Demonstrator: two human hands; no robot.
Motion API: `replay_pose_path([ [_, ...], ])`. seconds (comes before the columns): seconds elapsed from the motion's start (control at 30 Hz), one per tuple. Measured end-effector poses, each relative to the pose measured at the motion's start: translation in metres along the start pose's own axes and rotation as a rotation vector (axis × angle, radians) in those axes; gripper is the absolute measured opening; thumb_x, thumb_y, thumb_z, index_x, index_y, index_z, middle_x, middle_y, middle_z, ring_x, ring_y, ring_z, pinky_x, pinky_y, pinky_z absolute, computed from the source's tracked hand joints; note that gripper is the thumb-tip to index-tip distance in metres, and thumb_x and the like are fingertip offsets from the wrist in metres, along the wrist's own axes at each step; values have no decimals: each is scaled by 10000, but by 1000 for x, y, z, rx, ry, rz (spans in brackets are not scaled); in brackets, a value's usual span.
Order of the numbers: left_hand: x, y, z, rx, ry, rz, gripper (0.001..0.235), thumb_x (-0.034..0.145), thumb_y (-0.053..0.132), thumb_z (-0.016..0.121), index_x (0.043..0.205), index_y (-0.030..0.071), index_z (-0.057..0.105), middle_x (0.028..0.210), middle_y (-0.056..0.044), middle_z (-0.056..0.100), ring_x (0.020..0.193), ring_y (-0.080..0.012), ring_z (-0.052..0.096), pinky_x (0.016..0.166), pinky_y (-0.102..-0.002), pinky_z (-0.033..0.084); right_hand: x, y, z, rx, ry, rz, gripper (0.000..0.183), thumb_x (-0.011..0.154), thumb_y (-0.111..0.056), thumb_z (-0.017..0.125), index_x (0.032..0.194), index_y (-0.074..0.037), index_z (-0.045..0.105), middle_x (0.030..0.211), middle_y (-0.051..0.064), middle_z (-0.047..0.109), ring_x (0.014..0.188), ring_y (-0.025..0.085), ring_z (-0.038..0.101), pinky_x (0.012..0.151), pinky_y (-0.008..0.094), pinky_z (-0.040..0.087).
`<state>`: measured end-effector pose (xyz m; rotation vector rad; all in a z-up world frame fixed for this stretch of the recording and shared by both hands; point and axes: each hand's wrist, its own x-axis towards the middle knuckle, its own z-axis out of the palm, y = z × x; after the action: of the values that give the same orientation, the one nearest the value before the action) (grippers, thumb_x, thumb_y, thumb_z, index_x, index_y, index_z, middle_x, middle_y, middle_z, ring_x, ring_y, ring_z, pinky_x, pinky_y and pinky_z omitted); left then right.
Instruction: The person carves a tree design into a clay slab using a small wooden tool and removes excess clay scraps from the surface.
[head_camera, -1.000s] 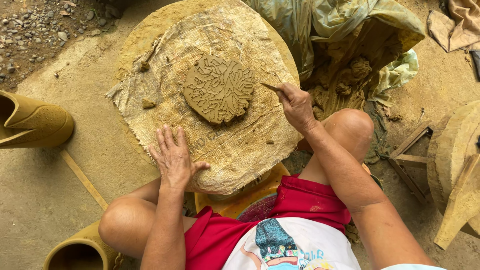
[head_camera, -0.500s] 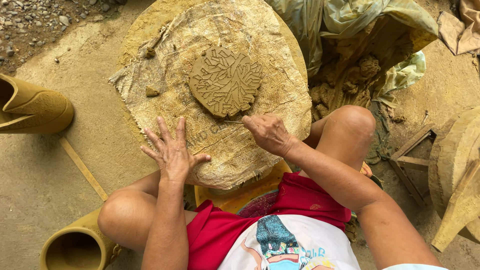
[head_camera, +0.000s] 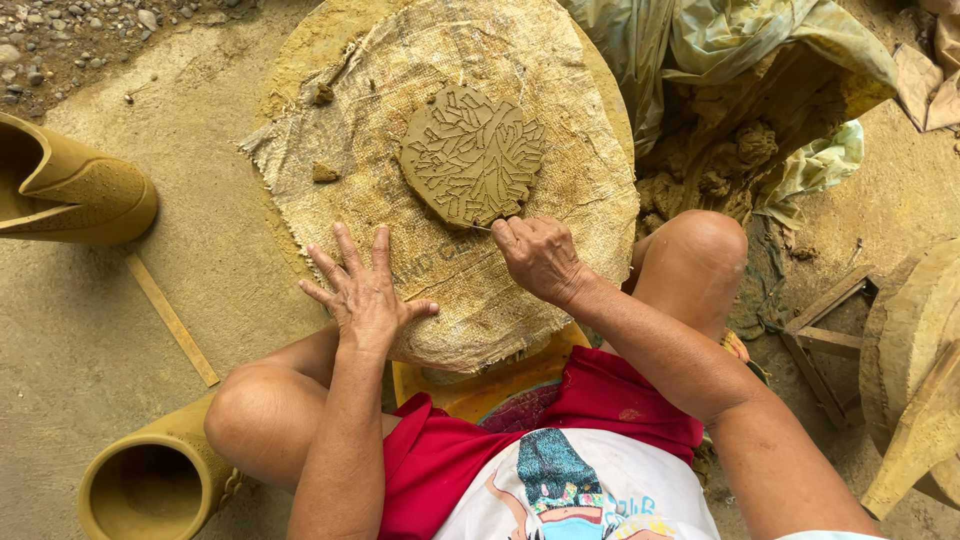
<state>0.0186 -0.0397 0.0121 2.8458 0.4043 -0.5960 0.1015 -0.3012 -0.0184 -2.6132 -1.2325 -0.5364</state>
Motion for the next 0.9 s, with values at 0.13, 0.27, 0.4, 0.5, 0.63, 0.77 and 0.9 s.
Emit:
replay_pose_path([
  [0.13,-2,3,-5,-6,-29,-12,1463,441,804,873,1633,348,160,1690,-238,-117,1480,-607,-128,1092,-870,61,-6,2,6,1,6,6,200,1031,15,482,871,-89,540,596,-5,444,492,92,442,381,295,389],
  [0.27,-6,7,-7,10,-13,-9,1430,479,788,868,1638,342,158,1696,-243,-98,1485,-604,-127,1092,-858,71,-11,1,6,136,-28,137,204,1052,-13,517,866,-83,561,555,-9,429,444,103,396,358,308,378],
  [0.4,-13,8,-7,2,18,12,1411,505,795,857,1640,336,154,1688,-255,-67,1485,-601,-102,1129,-827,62,-7,-22,-11,210,36,333,190,1064,-72,555,879,-88,597,543,-9,424,412,121,362,342,326,350],
  [0.5,-13,11,2,-3,-7,-4,1381,541,793,844,1637,323,147,1684,-267,-41,1484,-617,-85,1131,-808,54,-10,-41,-25,187,238,272,229,1167,-144,495,956,-90,566,685,11,518,570,132,474,506,321,433],
  [0.63,-6,4,15,-3,78,5,1218,650,788,793,1626,345,214,1660,-253,92,1477,-589,59,1143,-806,114,-26,-32,-8,145,103,323,124,1041,-64,587,940,-96,650,583,-25,471,463,87,425,367,279,384],
  [0.77,1,0,15,-37,204,-39,1244,607,719,822,1644,311,271,1662,-215,196,1522,-500,175,1170,-739,220,-41,-6,11,2,38,302,171,1034,-6,581,902,-101,634,563,-12,446,490,101,450,390,290,407],
  [0.9,-1,11,2,8,164,-74,1288,592,752,838,1622,245,255,1652,-249,157,1487,-518,168,1094,-735,260,-37,1,9,-51,87,249,147,1029,-11,576,926,-100,631,603,-3,451,529,105,465,404,299,407],
])
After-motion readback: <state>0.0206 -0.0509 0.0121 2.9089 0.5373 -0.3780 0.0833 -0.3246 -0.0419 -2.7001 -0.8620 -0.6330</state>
